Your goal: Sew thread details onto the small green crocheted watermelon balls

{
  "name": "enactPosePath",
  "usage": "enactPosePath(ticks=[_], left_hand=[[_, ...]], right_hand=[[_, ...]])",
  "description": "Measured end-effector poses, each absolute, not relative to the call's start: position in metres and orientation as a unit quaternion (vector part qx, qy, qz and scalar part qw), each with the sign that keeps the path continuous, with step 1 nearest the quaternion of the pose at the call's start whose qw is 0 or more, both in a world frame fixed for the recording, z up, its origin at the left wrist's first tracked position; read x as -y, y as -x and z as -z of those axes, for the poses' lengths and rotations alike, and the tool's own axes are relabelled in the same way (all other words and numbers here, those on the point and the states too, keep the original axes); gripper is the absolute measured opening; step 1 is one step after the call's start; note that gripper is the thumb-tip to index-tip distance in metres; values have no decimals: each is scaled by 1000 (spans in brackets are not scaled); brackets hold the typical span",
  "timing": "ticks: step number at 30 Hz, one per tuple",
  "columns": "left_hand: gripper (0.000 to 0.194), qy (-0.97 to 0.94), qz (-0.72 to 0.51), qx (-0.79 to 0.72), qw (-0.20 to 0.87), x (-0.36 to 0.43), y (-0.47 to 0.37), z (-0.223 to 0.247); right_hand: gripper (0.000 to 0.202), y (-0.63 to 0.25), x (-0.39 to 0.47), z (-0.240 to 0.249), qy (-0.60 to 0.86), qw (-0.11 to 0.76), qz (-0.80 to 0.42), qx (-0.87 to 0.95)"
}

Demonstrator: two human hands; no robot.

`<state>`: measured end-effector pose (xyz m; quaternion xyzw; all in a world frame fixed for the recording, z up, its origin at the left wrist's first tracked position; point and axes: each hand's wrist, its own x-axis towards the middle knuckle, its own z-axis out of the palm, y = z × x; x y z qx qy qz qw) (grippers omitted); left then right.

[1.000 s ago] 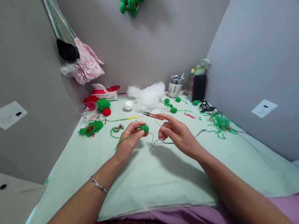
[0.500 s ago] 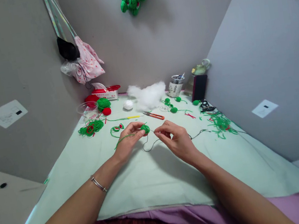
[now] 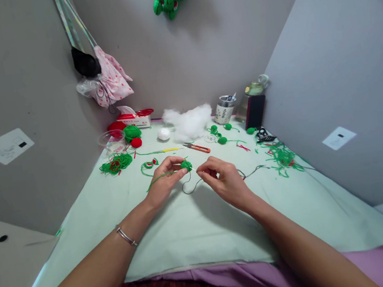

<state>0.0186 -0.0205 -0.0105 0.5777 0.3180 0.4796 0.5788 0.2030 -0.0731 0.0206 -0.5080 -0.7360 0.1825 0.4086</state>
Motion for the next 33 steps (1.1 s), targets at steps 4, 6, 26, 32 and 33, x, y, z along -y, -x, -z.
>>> enactPosePath(ticks=[4,6,26,32,33], left_hand=[[27,-538,-481,-286,630,20,-20,14],[24,-511,-482,-265,661,20,-21,15],[21,-511,-487,-245,665,24,-22,11],[21,-505,-496,-254,659,22,-20,11],[21,-504,-495,-254,661,23,-21,11]], right_hand=[[11,-201,72,-20,510,422,-247,708],[12,-201,72,-20,511,427,-293,686],[19,-199,67,-13,497,450,-368,644],[21,-199,69,-14,499,439,-365,652],[21,-199,69,-14,499,438,-369,650]])
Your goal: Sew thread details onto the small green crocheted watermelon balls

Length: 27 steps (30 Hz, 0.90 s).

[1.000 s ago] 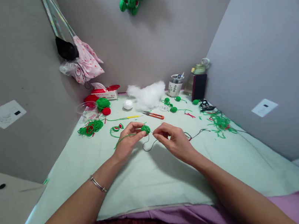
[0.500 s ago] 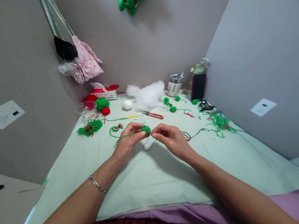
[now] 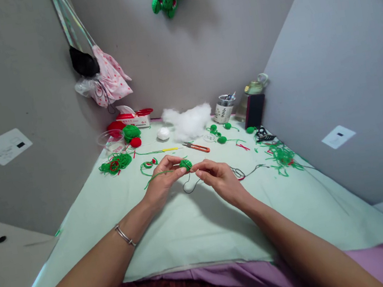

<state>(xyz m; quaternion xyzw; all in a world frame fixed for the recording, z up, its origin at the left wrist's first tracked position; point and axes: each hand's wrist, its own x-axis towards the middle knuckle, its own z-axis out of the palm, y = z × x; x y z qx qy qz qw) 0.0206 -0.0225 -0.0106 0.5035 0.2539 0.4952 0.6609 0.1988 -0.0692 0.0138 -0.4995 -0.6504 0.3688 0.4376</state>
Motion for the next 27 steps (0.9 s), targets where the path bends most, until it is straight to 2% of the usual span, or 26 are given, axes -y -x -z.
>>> enactPosePath(ticks=[8,27], left_hand=[[21,-471,-484,-243,696,25,-24,9],[19,-465,-485,-246,699,26,-23,8]], right_hand=[[16,-196,67,-11,486,453,-392,636],[19,-202,59,-6,480,466,-407,622]])
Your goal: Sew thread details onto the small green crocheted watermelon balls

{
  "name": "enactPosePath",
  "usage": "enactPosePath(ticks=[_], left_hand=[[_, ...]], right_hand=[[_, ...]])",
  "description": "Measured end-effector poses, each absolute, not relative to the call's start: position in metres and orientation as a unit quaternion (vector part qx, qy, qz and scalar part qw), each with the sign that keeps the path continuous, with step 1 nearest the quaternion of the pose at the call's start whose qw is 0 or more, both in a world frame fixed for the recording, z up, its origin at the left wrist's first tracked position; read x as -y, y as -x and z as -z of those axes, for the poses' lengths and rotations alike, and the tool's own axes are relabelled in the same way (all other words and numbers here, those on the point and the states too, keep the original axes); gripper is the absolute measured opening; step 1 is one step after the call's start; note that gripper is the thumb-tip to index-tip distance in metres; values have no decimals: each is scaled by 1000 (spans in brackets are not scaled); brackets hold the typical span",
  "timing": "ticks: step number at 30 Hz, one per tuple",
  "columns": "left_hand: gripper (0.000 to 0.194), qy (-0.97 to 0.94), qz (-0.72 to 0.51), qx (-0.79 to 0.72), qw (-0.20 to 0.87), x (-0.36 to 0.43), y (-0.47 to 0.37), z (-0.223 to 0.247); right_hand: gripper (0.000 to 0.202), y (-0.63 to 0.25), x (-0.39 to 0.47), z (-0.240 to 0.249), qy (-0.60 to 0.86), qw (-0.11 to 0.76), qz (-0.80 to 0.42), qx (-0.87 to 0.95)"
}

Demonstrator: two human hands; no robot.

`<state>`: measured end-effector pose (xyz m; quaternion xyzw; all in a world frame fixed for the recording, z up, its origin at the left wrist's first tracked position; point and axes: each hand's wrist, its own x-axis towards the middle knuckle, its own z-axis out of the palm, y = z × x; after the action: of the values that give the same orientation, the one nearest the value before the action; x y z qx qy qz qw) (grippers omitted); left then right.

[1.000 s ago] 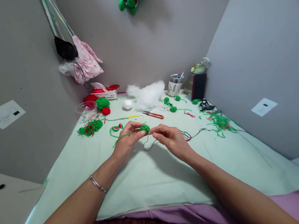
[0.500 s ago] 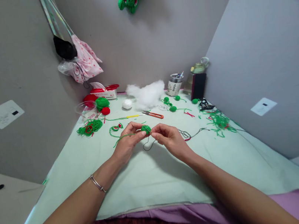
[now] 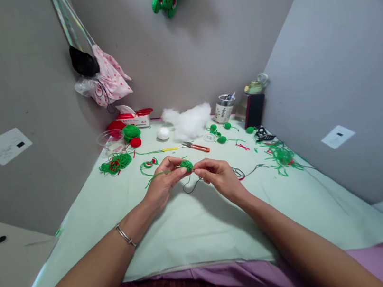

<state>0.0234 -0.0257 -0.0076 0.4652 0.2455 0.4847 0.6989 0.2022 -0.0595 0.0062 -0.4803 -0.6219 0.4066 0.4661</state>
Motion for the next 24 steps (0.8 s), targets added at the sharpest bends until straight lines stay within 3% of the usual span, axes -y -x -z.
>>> enactPosePath(ticks=[15,20,24], left_hand=[[21,-594,-479,-303,571,27,-28,15],[14,-640,-482,-310,512,28,-30,20],[14,-669,-456,-316,495,28,-29,21]], right_hand=[[29,-195,53,-4,456,479,-519,542],[12,-193,61,-6,492,440,-368,655],[12,-194,61,-6,527,396,-221,718]])
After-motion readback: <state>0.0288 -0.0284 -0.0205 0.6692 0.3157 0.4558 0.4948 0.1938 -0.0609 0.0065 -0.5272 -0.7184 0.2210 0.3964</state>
